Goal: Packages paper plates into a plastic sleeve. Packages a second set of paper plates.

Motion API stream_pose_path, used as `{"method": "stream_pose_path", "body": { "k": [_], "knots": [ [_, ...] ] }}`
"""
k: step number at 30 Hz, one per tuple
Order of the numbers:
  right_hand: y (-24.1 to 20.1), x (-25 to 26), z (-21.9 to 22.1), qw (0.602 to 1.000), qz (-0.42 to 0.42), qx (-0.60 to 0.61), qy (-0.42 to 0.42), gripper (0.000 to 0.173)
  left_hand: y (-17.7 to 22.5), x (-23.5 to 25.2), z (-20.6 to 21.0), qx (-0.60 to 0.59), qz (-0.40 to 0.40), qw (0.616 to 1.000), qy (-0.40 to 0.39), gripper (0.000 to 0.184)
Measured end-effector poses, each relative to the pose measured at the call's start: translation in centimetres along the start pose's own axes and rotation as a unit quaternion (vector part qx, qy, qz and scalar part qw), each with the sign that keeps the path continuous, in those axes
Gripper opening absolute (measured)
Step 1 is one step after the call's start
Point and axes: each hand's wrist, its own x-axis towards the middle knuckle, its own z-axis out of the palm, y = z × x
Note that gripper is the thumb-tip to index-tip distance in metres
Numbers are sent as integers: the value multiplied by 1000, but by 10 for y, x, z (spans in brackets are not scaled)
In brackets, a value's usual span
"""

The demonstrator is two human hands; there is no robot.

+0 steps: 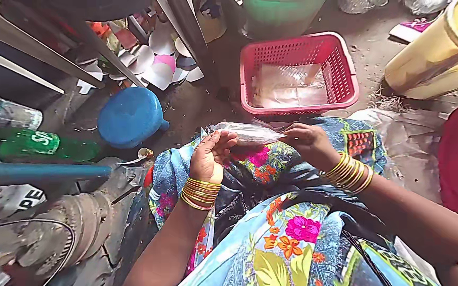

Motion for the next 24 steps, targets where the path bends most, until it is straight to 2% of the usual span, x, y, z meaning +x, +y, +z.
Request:
{"method": "stream_pose_path", "body": {
  "k": [2, 3, 5, 8, 9, 11, 15, 19, 22, 24],
  "knots": [
    [1, 2, -8, 992, 61, 108, -34, 16, 2, 6, 0, -23, -25, 999, 9, 32],
    [0, 1, -8, 992, 38, 115, -33, 19, 3, 9, 1, -38, -33, 999, 15, 33],
    [-3, 0, -2, 994, -99, 52, -11, 25, 4, 17, 6, -59, -32, 998, 21, 33],
    [-23, 3, 7, 949, -309, -37, -47, 26, 5, 28, 15, -27, -17, 999, -4, 31],
    [-32, 7, 11, 934, -347, -53, -71, 25, 5, 31, 19, 2, -12, 1000, -21, 30],
    [-43, 12, 16, 918, -372, -61, -125, 21, 1, 37, 27, 81, -2, 995, -59, 27],
    [-56, 21, 20, 889, -402, -138, -170, 4, -4, 51, 36, 217, 10, 953, -213, 22],
    [-64, 25, 14, 884, -393, -170, -189, 6, -6, 57, 42, 205, -40, 904, -374, 24],
    [-62, 32, 7, 881, -416, -159, -161, 4, -9, 59, 48, 236, -60, 855, -458, 23],
    [-60, 34, 0, 874, -442, -165, -114, 9, -6, 55, 56, 268, -38, 820, -505, 23]
  ]
}}
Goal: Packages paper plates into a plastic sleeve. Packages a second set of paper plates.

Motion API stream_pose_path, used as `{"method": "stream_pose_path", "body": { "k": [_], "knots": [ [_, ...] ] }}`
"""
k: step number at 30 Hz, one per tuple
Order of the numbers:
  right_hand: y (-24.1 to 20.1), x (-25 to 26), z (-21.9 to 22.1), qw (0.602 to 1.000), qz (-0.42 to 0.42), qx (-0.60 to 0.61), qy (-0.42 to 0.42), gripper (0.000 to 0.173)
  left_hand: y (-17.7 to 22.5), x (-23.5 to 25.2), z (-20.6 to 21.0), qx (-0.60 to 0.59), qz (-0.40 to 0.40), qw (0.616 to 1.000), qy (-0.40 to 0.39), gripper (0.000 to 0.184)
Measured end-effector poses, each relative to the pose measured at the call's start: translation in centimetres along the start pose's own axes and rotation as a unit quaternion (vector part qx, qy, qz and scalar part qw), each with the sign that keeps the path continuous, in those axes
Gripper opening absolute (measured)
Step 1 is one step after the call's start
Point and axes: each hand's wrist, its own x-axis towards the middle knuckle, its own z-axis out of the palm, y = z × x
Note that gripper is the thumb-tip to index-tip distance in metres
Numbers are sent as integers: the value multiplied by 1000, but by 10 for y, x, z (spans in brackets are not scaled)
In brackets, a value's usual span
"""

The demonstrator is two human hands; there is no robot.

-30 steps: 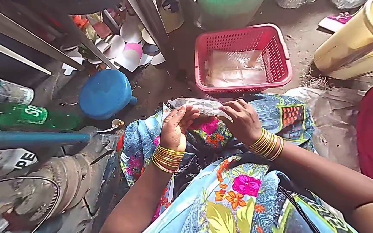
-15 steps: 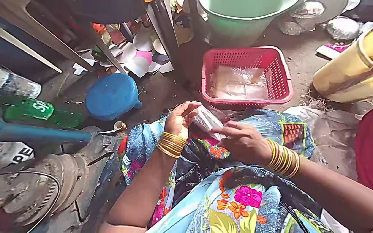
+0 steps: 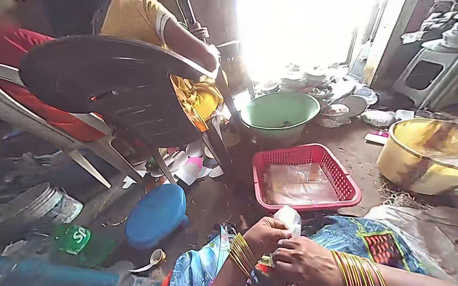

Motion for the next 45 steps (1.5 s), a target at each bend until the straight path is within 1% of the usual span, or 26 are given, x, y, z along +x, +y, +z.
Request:
{"method": "stream_pose_path", "body": {
  "k": [2, 4, 7, 9, 12, 14, 16, 18, 19, 20, 21, 22, 24, 26, 27, 28, 29, 32, 37, 42, 45],
  "knots": [
    [7, -7, -1, 998, -7, -30, 63, 14, 9, 2, 6, 54, 26, 997, -46, 23],
    [7, -17, -3, 992, 16, -35, 123, 18, 11, 9, 7, 66, 51, 992, -90, 20],
    [1, -35, -4, 969, 128, -27, 212, 19, 7, 14, 4, 74, 75, 984, -142, 19],
    [2, -46, -1, 952, 192, -13, 240, 20, 3, 15, 0, 78, 77, 982, -155, 21],
    [0, -58, 12, 927, 255, 53, 270, 20, -3, 14, 3, 83, 51, 985, -140, 18],
    [-3, -62, 17, 907, 300, 86, 284, 19, -3, 10, 8, 101, 43, 987, -114, 17],
    [-7, -65, 17, 890, 340, 118, 278, 19, -4, 7, 8, 122, 49, 986, -102, 18],
    [-9, -66, 18, 870, 373, 151, 285, 20, -9, 3, 11, 149, 80, 983, -73, 21],
    [-9, -65, 17, 855, 390, 177, 293, 18, -14, 0, 16, 168, 116, 978, -34, 22],
    [-7, -64, 16, 840, 404, 200, 301, 16, -22, -3, 23, 187, 167, 968, 23, 21],
    [-5, -63, 12, 825, 419, 231, 300, 15, -29, -5, 33, 210, 222, 948, 90, 19],
    [-6, -60, 7, 808, 440, 262, 291, 15, -36, -7, 43, 244, 270, 919, 155, 17],
    [-7, -53, -5, 768, 501, 317, 242, 13, -45, -11, 58, 356, 328, 841, 243, 17],
    [-5, -49, -12, 713, 565, 373, 184, 8, -57, -12, 64, 469, 357, 759, 278, 21],
    [-4, -48, -11, 683, 589, 396, 175, 9, -62, -10, 63, 498, 374, 729, 284, 22],
    [-1, -46, -11, 662, 607, 405, 171, 12, -67, -7, 59, 513, 389, 710, 284, 23],
    [1, -46, -9, 652, 619, 406, 164, 15, -73, -5, 58, 521, 396, 702, 281, 24],
    [6, -43, -7, 638, 647, 397, 129, 17, -82, -4, 53, 523, 398, 705, 267, 23],
    [9, -36, -6, 647, 662, 365, 96, 14, -83, -6, 48, 519, 396, 710, 263, 15],
    [13, -36, -1, 657, 667, 345, 67, 16, -86, -7, 47, 545, 387, 680, 301, 14],
    [12, -37, 3, 653, 661, 360, 80, 13, -82, -6, 41, 549, 409, 669, 290, 11]
  ]
}}
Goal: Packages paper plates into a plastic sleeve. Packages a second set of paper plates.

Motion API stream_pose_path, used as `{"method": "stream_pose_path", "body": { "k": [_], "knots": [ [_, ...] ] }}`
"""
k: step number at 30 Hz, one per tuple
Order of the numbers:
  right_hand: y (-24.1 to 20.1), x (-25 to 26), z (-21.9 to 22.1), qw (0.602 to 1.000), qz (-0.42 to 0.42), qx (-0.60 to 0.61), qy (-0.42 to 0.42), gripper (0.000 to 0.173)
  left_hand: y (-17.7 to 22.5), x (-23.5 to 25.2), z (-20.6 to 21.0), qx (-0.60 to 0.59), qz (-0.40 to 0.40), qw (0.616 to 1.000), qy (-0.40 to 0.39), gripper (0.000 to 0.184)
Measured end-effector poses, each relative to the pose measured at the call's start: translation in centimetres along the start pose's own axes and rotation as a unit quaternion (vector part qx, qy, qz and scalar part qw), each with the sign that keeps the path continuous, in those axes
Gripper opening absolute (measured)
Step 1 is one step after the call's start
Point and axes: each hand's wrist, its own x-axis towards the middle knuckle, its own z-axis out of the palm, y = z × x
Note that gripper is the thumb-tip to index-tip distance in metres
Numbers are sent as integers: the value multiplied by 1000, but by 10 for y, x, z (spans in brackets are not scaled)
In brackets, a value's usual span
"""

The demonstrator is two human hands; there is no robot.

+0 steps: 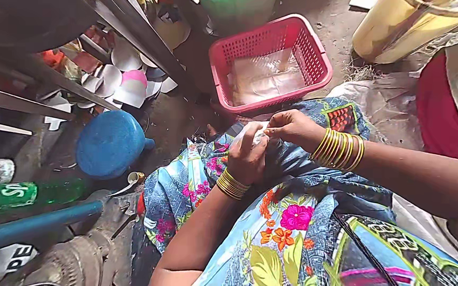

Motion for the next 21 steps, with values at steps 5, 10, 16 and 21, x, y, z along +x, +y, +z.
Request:
{"method": "stream_pose_path", "body": {
  "k": [5, 10, 16, 21],
  "knots": [
    [9, -11, 2, 987, -157, 33, -27, 18, -7, 12, -12, -77, -36, 996, -16, 18],
    [15, -19, 16, 939, -272, -184, 102, 14, 4, 26, -23, -249, -243, 936, -59, 9],
    [30, -14, 30, 842, -435, -250, 201, 14, -7, 55, -51, -452, -521, 699, -186, 20],
    [37, -14, 27, 852, -450, -153, 218, 10, -12, 50, -53, -524, -556, 638, -96, 28]
  ]
}}
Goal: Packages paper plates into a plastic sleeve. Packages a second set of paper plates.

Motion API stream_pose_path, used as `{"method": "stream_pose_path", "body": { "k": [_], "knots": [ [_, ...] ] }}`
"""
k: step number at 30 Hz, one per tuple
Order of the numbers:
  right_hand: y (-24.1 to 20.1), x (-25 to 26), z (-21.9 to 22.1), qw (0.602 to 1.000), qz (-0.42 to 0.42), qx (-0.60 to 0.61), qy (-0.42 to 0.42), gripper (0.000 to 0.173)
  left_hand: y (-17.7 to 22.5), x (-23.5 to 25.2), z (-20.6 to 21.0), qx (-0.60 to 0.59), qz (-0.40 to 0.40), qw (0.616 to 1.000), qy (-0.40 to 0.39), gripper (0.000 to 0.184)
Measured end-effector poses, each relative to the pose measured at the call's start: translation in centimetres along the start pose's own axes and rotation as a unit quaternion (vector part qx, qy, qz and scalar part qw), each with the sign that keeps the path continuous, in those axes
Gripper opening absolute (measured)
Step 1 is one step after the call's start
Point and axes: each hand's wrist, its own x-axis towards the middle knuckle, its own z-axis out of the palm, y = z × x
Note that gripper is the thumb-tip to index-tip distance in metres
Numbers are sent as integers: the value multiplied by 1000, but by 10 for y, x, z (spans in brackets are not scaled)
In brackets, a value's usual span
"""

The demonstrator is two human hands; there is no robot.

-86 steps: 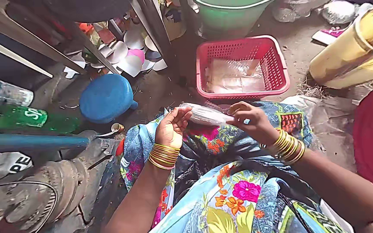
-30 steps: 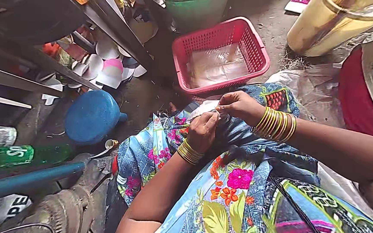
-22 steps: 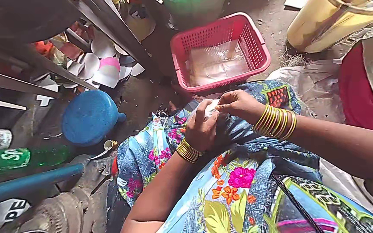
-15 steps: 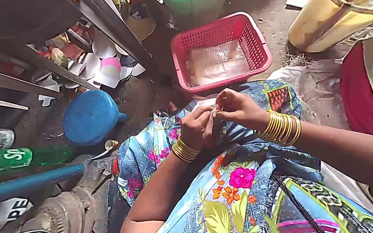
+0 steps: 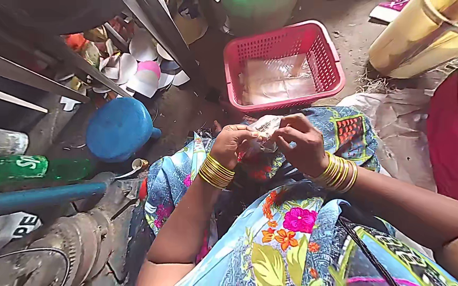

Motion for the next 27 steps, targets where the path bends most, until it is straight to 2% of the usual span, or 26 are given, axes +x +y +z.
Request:
{"method": "stream_pose_path", "body": {
  "k": [4, 6, 9, 11, 12, 14, 17, 18, 19, 20, 22, 23, 25, 27],
  "knots": [
    [-15, 1, -5, 976, 171, 83, -102, 23, -3, 0, -1, 19, -2, 1000, -20, 27],
    [-19, 7, -3, 960, 224, 123, -111, 20, -3, 1, -2, 42, -1, 998, -44, 29],
    [-20, 9, 3, 952, 242, 165, -89, 7, -2, -1, -3, 127, 15, 990, -66, 26],
    [-18, 11, 3, 955, 232, 153, -99, 4, -8, -1, -4, 193, 60, 978, -49, 19],
    [-18, 14, 1, 954, 236, 135, -123, 7, -12, -1, -5, 238, 99, 966, -31, 14],
    [-20, 23, -6, 934, 285, 116, -183, 13, -19, -3, -6, 347, 223, 911, -4, 7],
    [-24, 39, -15, 835, 453, 222, -220, 30, -27, -3, -5, 459, 383, 801, -17, 9],
    [-25, 44, -18, 800, 494, 264, -216, 32, -28, -2, -4, 465, 402, 788, -27, 10],
    [-25, 47, -20, 770, 521, 304, -207, 32, -29, -1, -3, 446, 401, 800, -28, 11],
    [-25, 47, -21, 752, 533, 332, -199, 31, -29, -1, -2, 406, 374, 833, -23, 10],
    [-24, 39, -20, 759, 503, 366, -194, 29, -25, -4, -3, 290, 248, 924, -11, 9],
    [-24, 34, -20, 780, 473, 361, -196, 25, -21, -5, -3, 234, 175, 956, -1, 12],
    [-27, 23, -17, 841, 396, 309, -198, 7, -12, -7, -7, 152, 71, 986, 11, 18],
    [-25, 12, -10, 914, 288, 214, -191, 17, -7, -7, -8, 113, 26, 993, 17, 21]
  ]
}}
